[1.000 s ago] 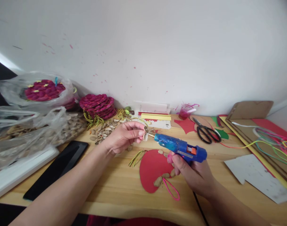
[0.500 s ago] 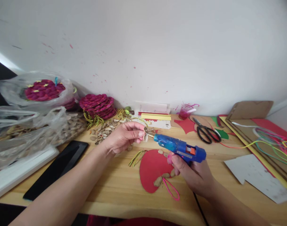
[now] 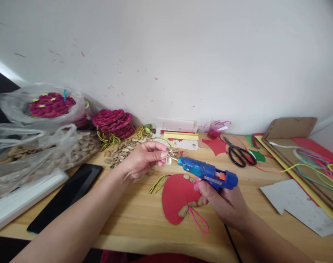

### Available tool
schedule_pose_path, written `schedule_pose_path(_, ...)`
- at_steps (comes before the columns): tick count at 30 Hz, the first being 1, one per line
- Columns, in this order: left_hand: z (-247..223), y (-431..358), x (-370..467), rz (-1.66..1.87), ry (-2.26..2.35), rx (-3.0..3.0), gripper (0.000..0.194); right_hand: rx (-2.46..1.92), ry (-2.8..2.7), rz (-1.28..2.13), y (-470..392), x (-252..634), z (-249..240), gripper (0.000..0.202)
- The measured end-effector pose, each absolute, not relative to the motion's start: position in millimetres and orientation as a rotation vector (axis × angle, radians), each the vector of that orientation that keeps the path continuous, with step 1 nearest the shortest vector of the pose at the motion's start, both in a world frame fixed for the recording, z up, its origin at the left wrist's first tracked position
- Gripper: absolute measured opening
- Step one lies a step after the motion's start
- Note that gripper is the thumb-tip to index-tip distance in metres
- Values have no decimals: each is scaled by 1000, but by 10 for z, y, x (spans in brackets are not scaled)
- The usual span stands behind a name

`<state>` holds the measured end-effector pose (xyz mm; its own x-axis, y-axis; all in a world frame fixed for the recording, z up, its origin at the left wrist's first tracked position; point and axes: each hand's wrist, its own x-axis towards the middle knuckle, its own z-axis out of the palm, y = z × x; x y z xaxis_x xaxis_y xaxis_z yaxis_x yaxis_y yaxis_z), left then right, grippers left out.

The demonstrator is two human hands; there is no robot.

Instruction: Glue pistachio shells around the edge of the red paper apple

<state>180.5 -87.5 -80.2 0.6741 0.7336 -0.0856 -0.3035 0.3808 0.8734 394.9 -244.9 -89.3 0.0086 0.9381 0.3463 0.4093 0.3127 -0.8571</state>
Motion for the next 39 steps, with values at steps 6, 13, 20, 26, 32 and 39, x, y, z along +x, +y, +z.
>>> schedule_pose_path(6,-786,-870,1810,689,521,967,29,-1247,-1569,674,-2443,3952,-905,19)
schedule_pose_path(13,-768,-880,1816,699,528,943,30,-1248,-1540,708,-2443,3966,-917,19)
schedule_pose_path(20,-759,-881,1809,719,538,934,32,-1272,-1453,831,-2434,3955,-873,30)
schedule_pose_path(26,-769,-839,1797,687,603,988,35,-1242,-1186,1066,-2428,3958,-820,40)
schedule_pose_path(32,-774,-832,1757,558,703,1262,27,-1164,-1002,1176,-2320,4018,-763,44)
schedule_pose_path(39,-674,-958,1771,275,859,1875,14,-1429,-1104,985,-2184,4053,-828,45)
